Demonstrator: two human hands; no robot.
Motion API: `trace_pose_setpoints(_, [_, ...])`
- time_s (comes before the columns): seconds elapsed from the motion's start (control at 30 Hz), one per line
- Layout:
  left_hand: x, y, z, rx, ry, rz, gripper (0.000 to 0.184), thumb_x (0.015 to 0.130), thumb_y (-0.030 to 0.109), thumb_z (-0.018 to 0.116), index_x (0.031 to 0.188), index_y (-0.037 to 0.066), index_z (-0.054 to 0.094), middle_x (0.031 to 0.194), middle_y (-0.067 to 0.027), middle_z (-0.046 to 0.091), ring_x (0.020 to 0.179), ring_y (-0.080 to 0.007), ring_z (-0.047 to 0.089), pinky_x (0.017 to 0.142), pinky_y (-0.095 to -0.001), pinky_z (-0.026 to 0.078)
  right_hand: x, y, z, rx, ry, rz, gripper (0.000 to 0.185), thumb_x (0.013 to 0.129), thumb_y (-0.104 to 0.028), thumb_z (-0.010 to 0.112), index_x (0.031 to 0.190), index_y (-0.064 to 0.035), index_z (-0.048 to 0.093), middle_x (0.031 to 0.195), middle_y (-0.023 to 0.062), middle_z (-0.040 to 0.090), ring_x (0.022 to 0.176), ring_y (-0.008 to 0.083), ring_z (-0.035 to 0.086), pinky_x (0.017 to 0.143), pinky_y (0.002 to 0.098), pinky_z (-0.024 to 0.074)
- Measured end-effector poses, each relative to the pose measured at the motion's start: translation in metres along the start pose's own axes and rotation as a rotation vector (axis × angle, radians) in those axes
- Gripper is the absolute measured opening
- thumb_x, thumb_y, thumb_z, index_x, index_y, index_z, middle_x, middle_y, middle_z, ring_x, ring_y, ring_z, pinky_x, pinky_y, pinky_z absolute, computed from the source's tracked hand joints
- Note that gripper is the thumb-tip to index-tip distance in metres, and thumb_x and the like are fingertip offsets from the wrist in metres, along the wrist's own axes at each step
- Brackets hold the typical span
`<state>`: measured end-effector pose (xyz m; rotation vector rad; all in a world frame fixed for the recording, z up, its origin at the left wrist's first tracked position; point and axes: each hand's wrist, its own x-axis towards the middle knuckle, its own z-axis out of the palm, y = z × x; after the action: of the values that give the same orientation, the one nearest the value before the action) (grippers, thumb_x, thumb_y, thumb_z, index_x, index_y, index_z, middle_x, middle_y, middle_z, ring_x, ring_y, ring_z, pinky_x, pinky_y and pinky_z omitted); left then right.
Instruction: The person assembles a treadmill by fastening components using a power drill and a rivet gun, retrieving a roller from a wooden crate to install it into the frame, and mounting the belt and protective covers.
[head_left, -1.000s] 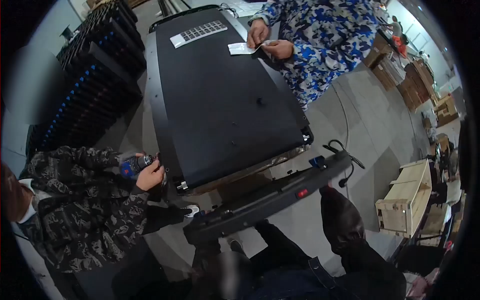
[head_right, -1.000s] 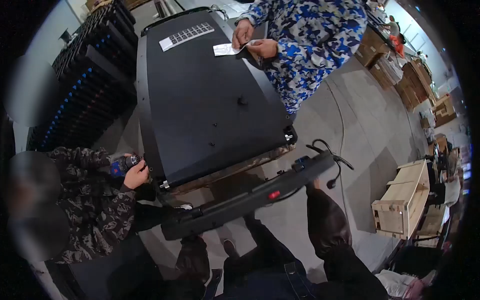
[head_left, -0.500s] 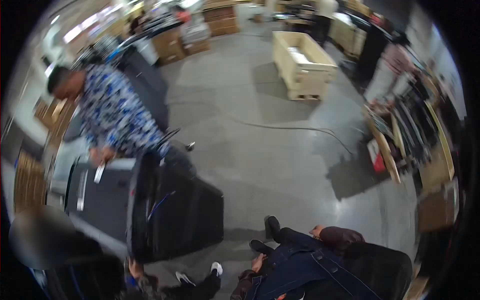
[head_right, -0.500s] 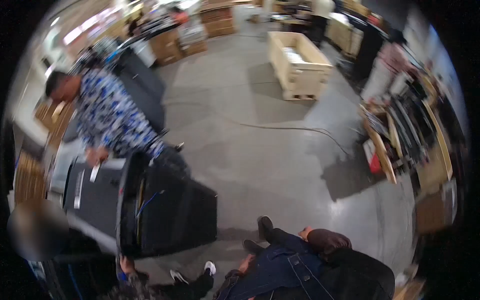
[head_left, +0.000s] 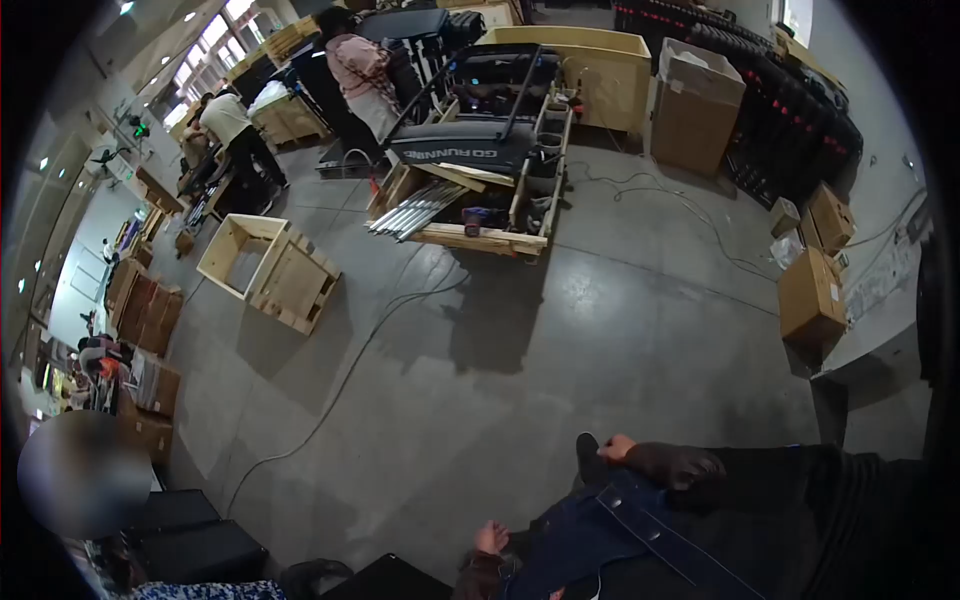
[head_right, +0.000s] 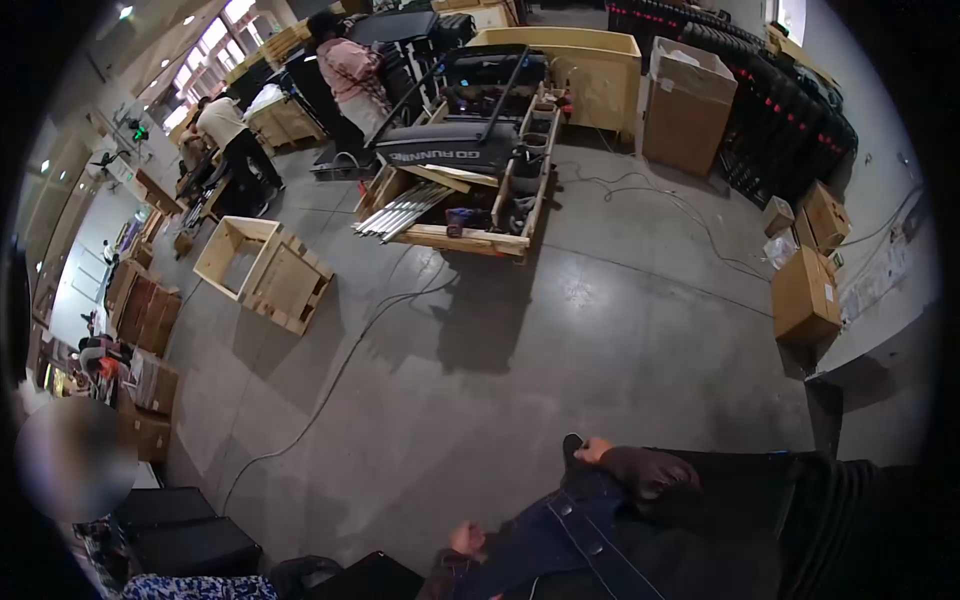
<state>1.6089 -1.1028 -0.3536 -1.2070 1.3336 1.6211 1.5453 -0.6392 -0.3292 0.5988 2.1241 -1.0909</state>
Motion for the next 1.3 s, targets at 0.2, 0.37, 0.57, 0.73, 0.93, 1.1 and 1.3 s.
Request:
trace_pose_setpoints(0.2, [-0.006, 0.15, 0.248, 0.282, -0.268, 0.127, 0.047, 0.102, 0.042, 0.055, 0.127, 0.003, 0.059, 0.116, -0.0104, 0.069, 0.103, -0.021, 0.067, 0.087, -0.0356, 0.055, 0.027, 0.026, -0.181, 0.612, 0.199, 0.235, 0.026, 0.096, -0.022, 0.064, 0.099, 0.0046, 0.065, 0.083, 0.0143, 0.071, 0.061, 0.0206, 0.065, 0.054, 0.0354, 0.0513])
trace_pose_setpoints(0.37, [0.028, 0.226, 0.372, 0.358, -0.373, 0.158, 0.045, 0.101, 0.038, 0.057, 0.127, 0.0, 0.06, 0.114, -0.0123, 0.069, 0.097, -0.02, 0.068, 0.082, -0.0308, 0.056, 0.075, 0.048, -0.248, 0.82, 0.236, 0.303, 0.027, 0.098, -0.02, 0.062, 0.104, 0.006, 0.058, 0.088, 0.0178, 0.07, 0.059, 0.022, 0.063, 0.048, 0.0359, 0.0486])
trace_pose_setpoints(0.57, [0.098, 0.316, 0.489, 0.38, -0.29, 0.124, 0.044, 0.1, 0.036, 0.058, 0.123, -0.001, 0.062, 0.107, -0.0129, 0.07, 0.088, -0.0215, 0.07, 0.076, -0.0336, 0.058, 0.151, 0.015, -0.344, 0.874, 0.109, 0.374, 0.033, 0.098, -0.021, 0.064, 0.114, 0.0075, 0.056, 0.092, 0.0203, 0.069, 0.066, 0.0257, 0.068, 0.05, 0.0359, 0.0519])
trace_pose_setpoints(0.73, [0.135, 0.429, 0.62, 0.335, -0.23, 0.084, 0.042, 0.101, 0.036, 0.055, 0.125, 0.002, 0.062, 0.106, -0.0109, 0.07, 0.09, -0.0221, 0.069, 0.078, -0.0357, 0.058, 0.218, -0.013, -0.482, 0.851, 0.146, 0.433, 0.031, 0.098, -0.018, 0.064, 0.114, 0.0075, 0.056, 0.091, 0.0203, 0.068, 0.064, 0.0251, 0.066, 0.049, 0.0356, 0.0491])
trace_pose_setpoints(0.93, [0.12, 0.556, 0.753, 0.187, -0.311, 0.137, 0.041, 0.1, 0.038, 0.058, 0.123, 0.004, 0.059, 0.113, -0.0116, 0.069, 0.101, -0.0226, 0.068, 0.086, -0.0364, 0.057, 0.355, -0.097, -0.635, 0.463, 0.167, 0.181, 0.023, 0.094, -0.02, 0.066, 0.097, 0.0029, 0.067, 0.076, 0.0109, 0.069, 0.058, 0.0187, 0.064, 0.049, 0.0333, 0.0489])
trace_pose_setpoints(1.1, [0.127, 0.61, 0.832, 0.171, -0.339, 0.231, 0.043, 0.1, 0.038, 0.058, 0.125, 0.003, 0.058, 0.117, -0.0115, 0.068, 0.103, -0.0224, 0.067, 0.089, -0.0349, 0.055, 0.52, -0.248, -0.722, 0.188, 0.263, -0.412, 0.023, 0.09, -0.018, 0.068, 0.104, 0.001, 0.066, 0.084, 0.0128, 0.07, 0.077, 0.0227, 0.067, 0.074, 0.0389, 0.0529])
trace_pose_setpoints(1.3, [0.142, 0.671, 0.914, -0.094, -0.136, 0.256, 0.043, 0.101, 0.034, 0.057, 0.131, 0.003, 0.056, 0.12, -0.0116, 0.067, 0.104, -0.0223, 0.066, 0.091, -0.0357, 0.054, 0.631, -0.434, -0.784, -0.417, 0.267, -0.823, 0.066, 0.084, -0.015, 0.071, 0.144, -0.0119, 0.042, 0.128, 0.0228, 0.059, 0.095, 0.0413, 0.067, 0.08, 0.0484, 0.0536])
